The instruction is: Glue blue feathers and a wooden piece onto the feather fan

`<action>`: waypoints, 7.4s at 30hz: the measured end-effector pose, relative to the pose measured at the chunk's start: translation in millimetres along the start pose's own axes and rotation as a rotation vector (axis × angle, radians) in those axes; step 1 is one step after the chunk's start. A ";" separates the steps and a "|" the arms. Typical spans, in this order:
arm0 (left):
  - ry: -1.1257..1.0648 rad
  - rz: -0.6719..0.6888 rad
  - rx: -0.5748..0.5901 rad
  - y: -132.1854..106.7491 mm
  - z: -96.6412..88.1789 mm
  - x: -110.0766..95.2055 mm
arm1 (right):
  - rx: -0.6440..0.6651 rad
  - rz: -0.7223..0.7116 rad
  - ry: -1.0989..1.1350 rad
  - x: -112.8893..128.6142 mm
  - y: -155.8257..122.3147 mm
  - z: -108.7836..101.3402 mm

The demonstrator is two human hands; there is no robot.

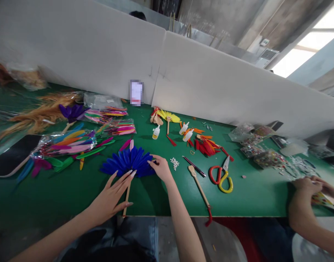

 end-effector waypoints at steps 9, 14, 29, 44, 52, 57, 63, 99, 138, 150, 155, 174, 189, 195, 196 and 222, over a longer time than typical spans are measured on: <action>0.013 0.007 -0.006 1.7 -1.5 -0.8 | 0.006 -0.003 -0.027 0.5 -0.5 -1.2; 0.017 0.006 -0.011 2.2 -1.8 -1.0 | 0.011 0.003 -0.046 1.2 -0.9 -1.6; 0.044 0.012 -0.019 3.2 -2.8 -2.4 | -0.013 -0.001 -0.098 -4.4 0.3 -4.5; 0.037 -0.001 -0.022 2.1 -4.5 -1.6 | -0.002 -0.031 -0.087 2.7 0.1 -4.0; -0.073 -0.065 0.027 1.3 -3.6 4.7 | -0.027 -0.032 -0.076 10.8 -2.3 -4.0; -0.188 -0.144 0.053 0.3 -7.0 11.7 | -0.087 -0.045 -0.064 16.2 -11.2 -15.4; -0.153 -0.157 0.032 -5.0 -9.3 14.1 | -0.157 -0.004 -0.155 17.2 -41.6 -38.3; 0.089 -0.101 -0.032 -3.3 -6.2 7.9 | -0.126 0.000 0.031 10.7 -29.4 -18.2; 0.086 -0.018 -0.045 -1.2 -9.4 3.4 | -0.164 -0.275 -0.465 53.8 38.5 19.1; 0.085 -0.012 -0.033 -1.5 -8.9 2.7 | -0.159 -0.295 -0.520 54.1 36.7 14.2; 0.064 -0.020 -0.032 -1.1 -9.4 3.5 | -0.161 -0.298 -0.578 53.9 36.7 17.1; -0.967 -0.891 -0.735 -59.9 -66.6 110.8 | -0.248 -0.316 -0.294 107.6 -72.3 -28.2; -1.729 -0.955 -0.500 -45.1 -65.3 73.8 | -0.087 -0.105 0.371 77.6 -120.5 35.4; -1.982 -0.830 -0.399 -24.7 -70.7 43.6 | -0.055 -0.171 0.390 97.4 -114.7 50.3; -2.028 -0.789 -0.354 -21.5 -72.1 40.0 | -0.059 -0.185 0.394 100.5 -112.4 51.8; -1.619 -0.402 -0.235 -6.3 -67.1 10.3 | 0.038 -0.210 0.313 133.2 -70.5 95.3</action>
Point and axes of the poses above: each hand's wrist, its own y-axis towards the middle knuckle, its own z-axis out of the palm, x = y × z, the point moved 7 cm from there along y, towards the middle knuckle, and after that the axes turned 2 degrees about -z, right-handed, at the moved point
